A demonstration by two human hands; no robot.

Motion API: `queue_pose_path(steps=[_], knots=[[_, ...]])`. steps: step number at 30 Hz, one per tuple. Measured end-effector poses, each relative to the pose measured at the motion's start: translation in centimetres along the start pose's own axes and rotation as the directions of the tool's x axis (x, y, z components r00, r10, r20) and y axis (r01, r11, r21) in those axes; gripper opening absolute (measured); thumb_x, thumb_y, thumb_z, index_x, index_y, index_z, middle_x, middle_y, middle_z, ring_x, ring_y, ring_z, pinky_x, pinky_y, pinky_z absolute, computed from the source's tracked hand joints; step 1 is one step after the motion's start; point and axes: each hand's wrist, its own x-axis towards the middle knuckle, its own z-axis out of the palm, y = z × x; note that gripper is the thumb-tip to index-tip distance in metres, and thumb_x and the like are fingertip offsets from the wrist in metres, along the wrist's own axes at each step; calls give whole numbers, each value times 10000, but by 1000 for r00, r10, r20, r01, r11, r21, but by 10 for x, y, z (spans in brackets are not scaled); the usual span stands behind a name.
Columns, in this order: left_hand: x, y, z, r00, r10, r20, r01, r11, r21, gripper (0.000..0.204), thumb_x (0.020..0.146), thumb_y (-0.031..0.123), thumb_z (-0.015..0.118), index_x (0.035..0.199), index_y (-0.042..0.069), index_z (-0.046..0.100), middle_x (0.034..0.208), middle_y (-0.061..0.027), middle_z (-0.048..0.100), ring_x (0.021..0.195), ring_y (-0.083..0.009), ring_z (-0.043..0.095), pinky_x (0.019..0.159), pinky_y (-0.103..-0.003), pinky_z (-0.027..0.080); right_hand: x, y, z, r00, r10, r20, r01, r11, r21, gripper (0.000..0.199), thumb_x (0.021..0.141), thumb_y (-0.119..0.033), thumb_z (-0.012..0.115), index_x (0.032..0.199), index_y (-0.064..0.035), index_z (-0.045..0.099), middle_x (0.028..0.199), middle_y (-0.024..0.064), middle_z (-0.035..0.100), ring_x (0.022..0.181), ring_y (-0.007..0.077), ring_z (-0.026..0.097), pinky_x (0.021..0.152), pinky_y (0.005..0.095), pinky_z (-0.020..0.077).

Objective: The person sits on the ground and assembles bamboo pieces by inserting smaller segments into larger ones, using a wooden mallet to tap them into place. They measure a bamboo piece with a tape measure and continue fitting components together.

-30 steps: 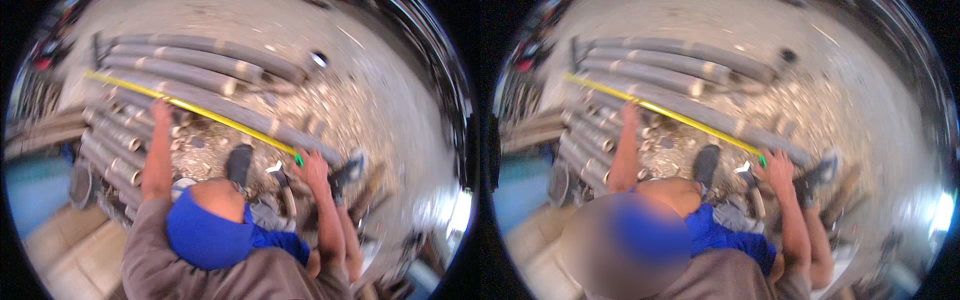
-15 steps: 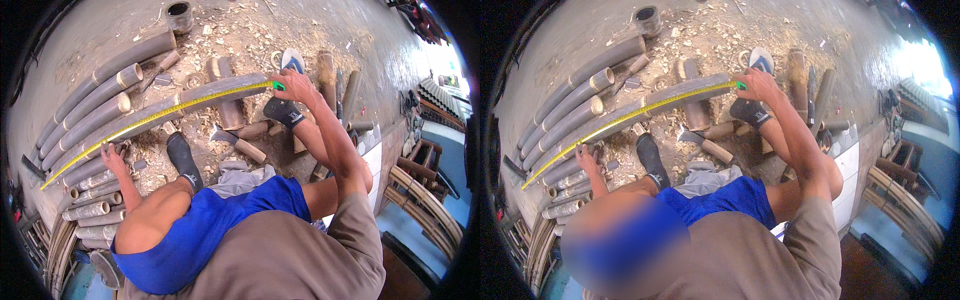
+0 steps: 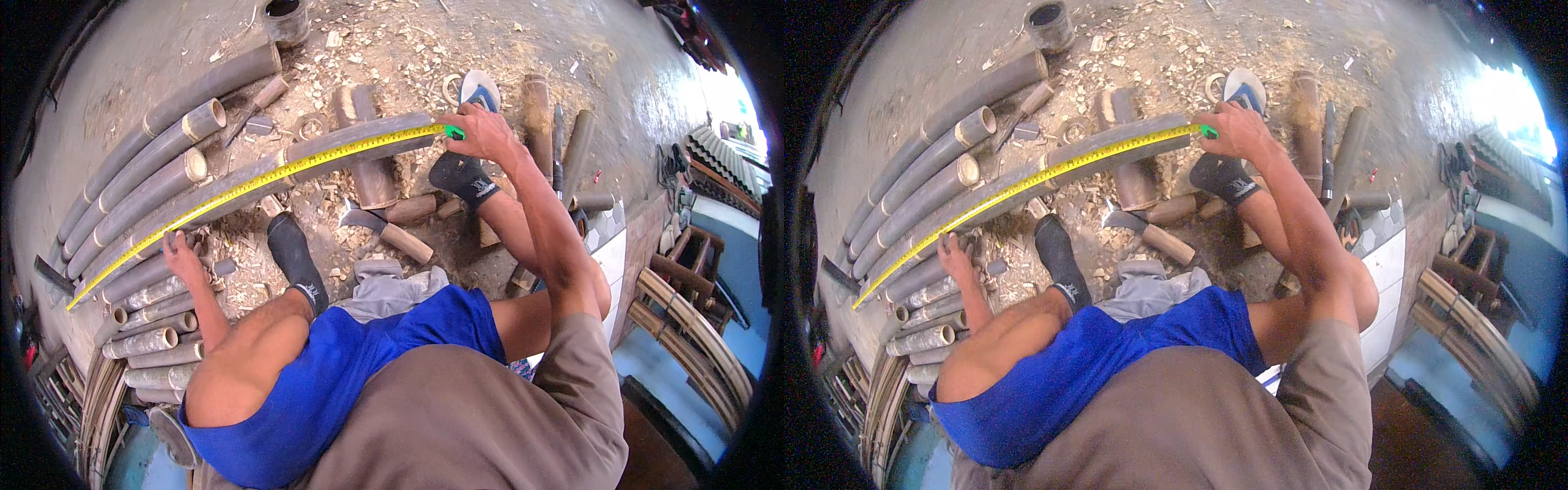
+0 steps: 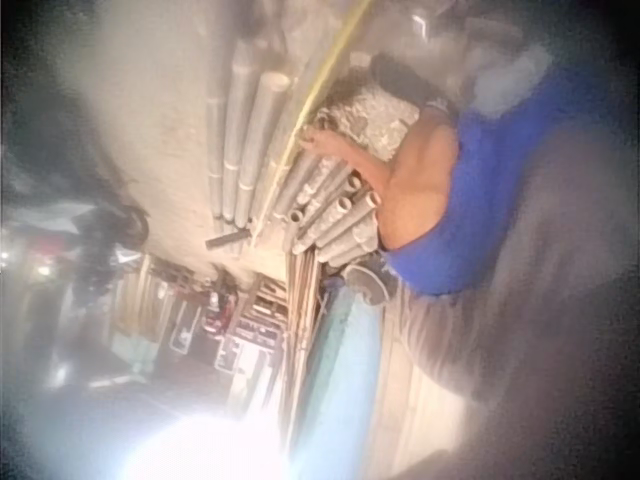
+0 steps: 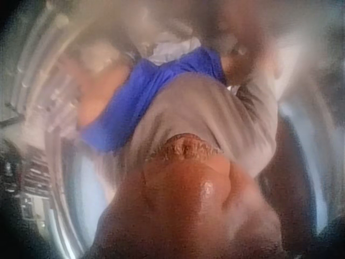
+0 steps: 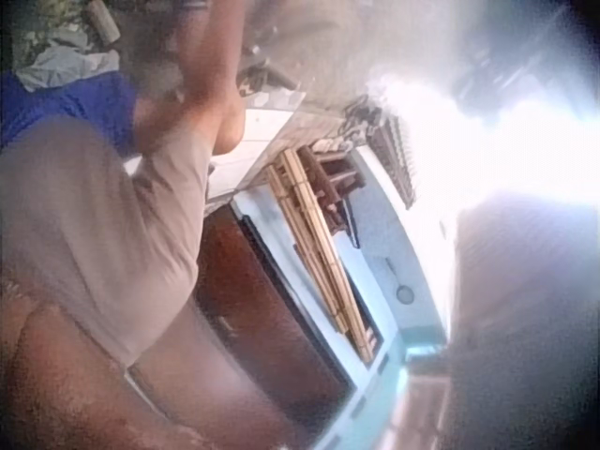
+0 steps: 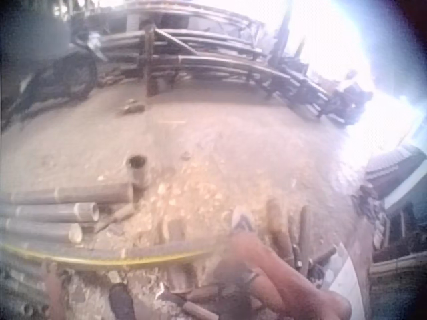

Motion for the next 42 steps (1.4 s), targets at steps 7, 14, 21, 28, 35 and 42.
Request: queue_pose_path(steps=[7,14,21,28,35,42], knots=[[-12,9,19,846,533,19,-438,674,595,555,974,290,678,1389,-58,560,1279,-259,630,1210,-377,581,1086,-464,416,1,-2,-3,1000,-22,-10,22,1000,-10,456,851,-347,656,1299,-269,692,1002,164,653,1015,349,668,847,489,551],[-50,49,87,671,657,343,-714,450,536,507,925,260,734,1343,2,613,1359,-260,587,1291,-419,515,1132,-512,372,2,-6,-7,999,13,43,-13,1000,-14,466,855,-365,655,1312,-276,674,1015,180,647,1017,359,662,852,493,546],[-91,60,162,510,600,616,-858,406,314,482,886,259,760,1301,40,648,1299,-189,624,1254,-377,541,1120,-506,376,2,-1,-2,1000,-4,21,4,1000,8,471,857,-378,663,1315,-270,674,1044,188,645,1052,367,652,884,495,540],[-114,55,201,403,521,753,-910,316,268,501,879,353,755,1307,113,655,1308,-107,634,1283,-325,544,1183,-619,264,3,-2,-6,1000,-15,2,15,999,41,474,851,-348,667,1314,-247,686,1027,189,651,1031,369,657,888,492,545],[-118,50,206,403,491,772,-911,300,284,512,885,386,751,1320,137,649,1311,-96,632,1291,-307,544,1212,-661,184,2,0,-3,1000,-14,1,14,1000,23,477,850,-341,668,1319,-257,682,1033,180,665,1037,363,664,890,488,555],[-124,58,215,429,445,786,-896,323,306,504,900,427,731,1307,138,662,1310,-94,651,1290,-301,558,1221,-656,161,4,0,-3,1000,15,27,-16,999,49,489,845,-365,678,1324,-267,676,1070,180,664,1051,369,669,901,491,558]])
